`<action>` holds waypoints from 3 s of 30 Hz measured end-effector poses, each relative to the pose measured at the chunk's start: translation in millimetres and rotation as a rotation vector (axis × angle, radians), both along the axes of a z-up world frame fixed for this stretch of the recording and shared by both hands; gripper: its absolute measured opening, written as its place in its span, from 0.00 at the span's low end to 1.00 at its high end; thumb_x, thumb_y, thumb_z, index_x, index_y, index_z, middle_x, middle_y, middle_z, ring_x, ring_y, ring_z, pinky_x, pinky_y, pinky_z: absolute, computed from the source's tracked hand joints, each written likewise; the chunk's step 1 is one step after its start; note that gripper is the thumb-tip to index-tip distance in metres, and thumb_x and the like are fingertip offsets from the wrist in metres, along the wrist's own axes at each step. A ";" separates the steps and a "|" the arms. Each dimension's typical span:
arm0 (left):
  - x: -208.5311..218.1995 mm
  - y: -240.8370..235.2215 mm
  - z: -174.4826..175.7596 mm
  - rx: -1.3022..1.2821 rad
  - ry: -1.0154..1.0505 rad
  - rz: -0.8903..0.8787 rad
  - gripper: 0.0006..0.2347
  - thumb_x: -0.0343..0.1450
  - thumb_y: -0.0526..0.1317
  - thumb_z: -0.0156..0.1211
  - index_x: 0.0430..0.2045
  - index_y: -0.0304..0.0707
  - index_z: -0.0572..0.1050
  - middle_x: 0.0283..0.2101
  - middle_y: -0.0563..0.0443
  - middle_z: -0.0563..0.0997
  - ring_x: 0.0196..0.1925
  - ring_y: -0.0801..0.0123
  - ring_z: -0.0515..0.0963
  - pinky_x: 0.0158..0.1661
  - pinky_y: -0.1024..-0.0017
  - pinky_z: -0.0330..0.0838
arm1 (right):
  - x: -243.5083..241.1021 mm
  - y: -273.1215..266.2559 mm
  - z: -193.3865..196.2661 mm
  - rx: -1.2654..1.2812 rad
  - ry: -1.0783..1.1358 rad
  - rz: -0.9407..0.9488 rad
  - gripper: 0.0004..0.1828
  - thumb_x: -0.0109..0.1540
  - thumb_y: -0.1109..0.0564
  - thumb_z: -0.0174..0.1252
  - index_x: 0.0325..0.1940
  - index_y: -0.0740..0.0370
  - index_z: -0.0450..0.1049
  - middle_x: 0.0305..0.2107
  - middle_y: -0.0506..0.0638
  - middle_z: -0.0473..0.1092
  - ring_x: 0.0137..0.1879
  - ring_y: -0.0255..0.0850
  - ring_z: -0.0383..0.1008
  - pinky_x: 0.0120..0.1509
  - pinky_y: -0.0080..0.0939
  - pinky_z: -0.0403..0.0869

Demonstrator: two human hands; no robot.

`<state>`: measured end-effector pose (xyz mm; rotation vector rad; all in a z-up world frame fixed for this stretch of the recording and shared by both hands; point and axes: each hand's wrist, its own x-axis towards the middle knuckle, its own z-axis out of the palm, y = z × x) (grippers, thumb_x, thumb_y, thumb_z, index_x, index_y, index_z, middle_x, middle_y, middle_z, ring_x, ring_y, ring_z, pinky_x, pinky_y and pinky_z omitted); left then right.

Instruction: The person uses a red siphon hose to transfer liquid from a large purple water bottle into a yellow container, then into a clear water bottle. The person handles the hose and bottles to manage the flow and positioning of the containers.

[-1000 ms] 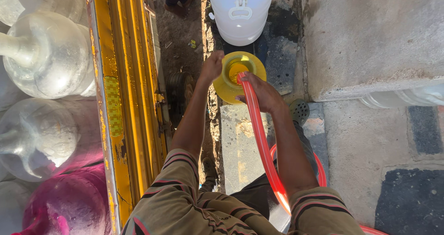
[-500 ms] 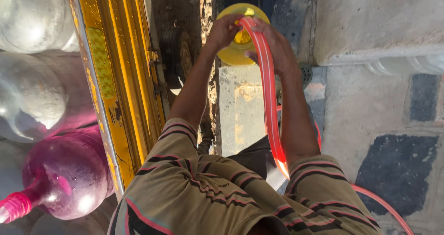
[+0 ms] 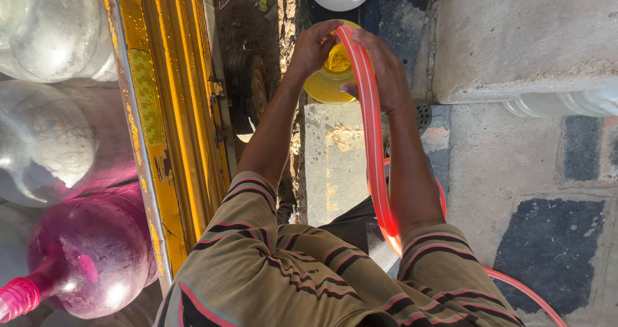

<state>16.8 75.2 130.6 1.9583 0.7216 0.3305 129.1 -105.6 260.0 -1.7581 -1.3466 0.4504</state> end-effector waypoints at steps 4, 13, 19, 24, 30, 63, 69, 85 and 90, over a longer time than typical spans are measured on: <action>-2.1 -3.6 -0.9 -0.020 -0.066 0.025 0.14 0.73 0.33 0.63 0.53 0.41 0.78 0.52 0.44 0.84 0.48 0.61 0.87 0.47 0.67 0.82 | -6.8 9.2 6.1 0.043 -0.104 -0.016 0.45 0.55 0.32 0.73 0.64 0.61 0.68 0.64 0.62 0.68 0.68 0.60 0.72 0.72 0.57 0.72; -5.7 -20.2 -13.3 -0.001 -0.032 0.029 0.14 0.72 0.32 0.63 0.53 0.40 0.77 0.50 0.42 0.83 0.43 0.60 0.86 0.46 0.66 0.80 | -13.9 12.2 10.9 0.027 -0.189 -0.119 0.25 0.59 0.59 0.68 0.60 0.63 0.72 0.56 0.60 0.74 0.57 0.52 0.81 0.59 0.45 0.81; -6.7 -29.5 4.2 0.008 0.064 0.048 0.17 0.71 0.34 0.63 0.56 0.40 0.74 0.51 0.41 0.82 0.44 0.59 0.85 0.47 0.64 0.79 | -12.5 14.1 3.1 -0.025 -0.146 -0.098 0.24 0.60 0.59 0.67 0.59 0.65 0.72 0.56 0.63 0.74 0.56 0.52 0.81 0.57 0.46 0.81; -53.6 -60.8 36.4 0.008 0.265 -0.159 0.18 0.74 0.38 0.60 0.60 0.39 0.70 0.54 0.40 0.80 0.46 0.59 0.84 0.50 0.61 0.79 | -10.9 12.7 4.4 -0.039 -0.132 -0.094 0.24 0.59 0.59 0.67 0.58 0.65 0.72 0.55 0.63 0.74 0.56 0.53 0.80 0.56 0.47 0.81; -223.7 -133.1 85.7 -0.236 0.844 -1.124 0.22 0.72 0.64 0.51 0.36 0.44 0.78 0.30 0.45 0.84 0.34 0.57 0.84 0.38 0.60 0.75 | -13.1 13.6 13.2 0.012 -0.124 -0.096 0.22 0.61 0.59 0.66 0.58 0.64 0.72 0.55 0.62 0.75 0.57 0.53 0.80 0.58 0.47 0.81; -7.3 -78.6 -97.6 0.059 0.015 0.257 0.23 0.67 0.33 0.65 0.57 0.44 0.70 0.52 0.40 0.78 0.57 0.46 0.77 0.57 0.55 0.71 | -8.8 11.6 -18.2 -0.060 -0.102 -0.060 0.26 0.56 0.57 0.68 0.58 0.62 0.73 0.54 0.59 0.75 0.54 0.51 0.81 0.57 0.46 0.81; -14.3 -69.6 -103.8 0.191 -0.020 0.261 0.22 0.63 0.32 0.69 0.52 0.44 0.75 0.49 0.45 0.82 0.55 0.47 0.76 0.56 0.56 0.70 | -10.7 11.5 -27.4 -0.097 -0.058 0.010 0.31 0.55 0.56 0.69 0.61 0.59 0.70 0.55 0.57 0.74 0.54 0.51 0.81 0.54 0.46 0.81; -14.2 -60.0 -102.5 0.179 0.252 0.117 0.13 0.68 0.42 0.69 0.45 0.46 0.79 0.46 0.48 0.82 0.54 0.51 0.75 0.56 0.55 0.65 | -13.4 3.7 -50.4 -0.604 -0.033 0.042 0.31 0.66 0.58 0.56 0.73 0.61 0.58 0.51 0.61 0.73 0.50 0.53 0.80 0.52 0.54 0.77; -12.4 -60.3 -108.9 0.190 0.270 0.133 0.13 0.67 0.41 0.68 0.45 0.48 0.78 0.47 0.50 0.82 0.55 0.52 0.74 0.56 0.56 0.64 | -12.6 -2.5 -59.3 -0.983 -0.123 0.018 0.13 0.66 0.52 0.58 0.52 0.57 0.77 0.42 0.57 0.78 0.48 0.51 0.80 0.52 0.54 0.78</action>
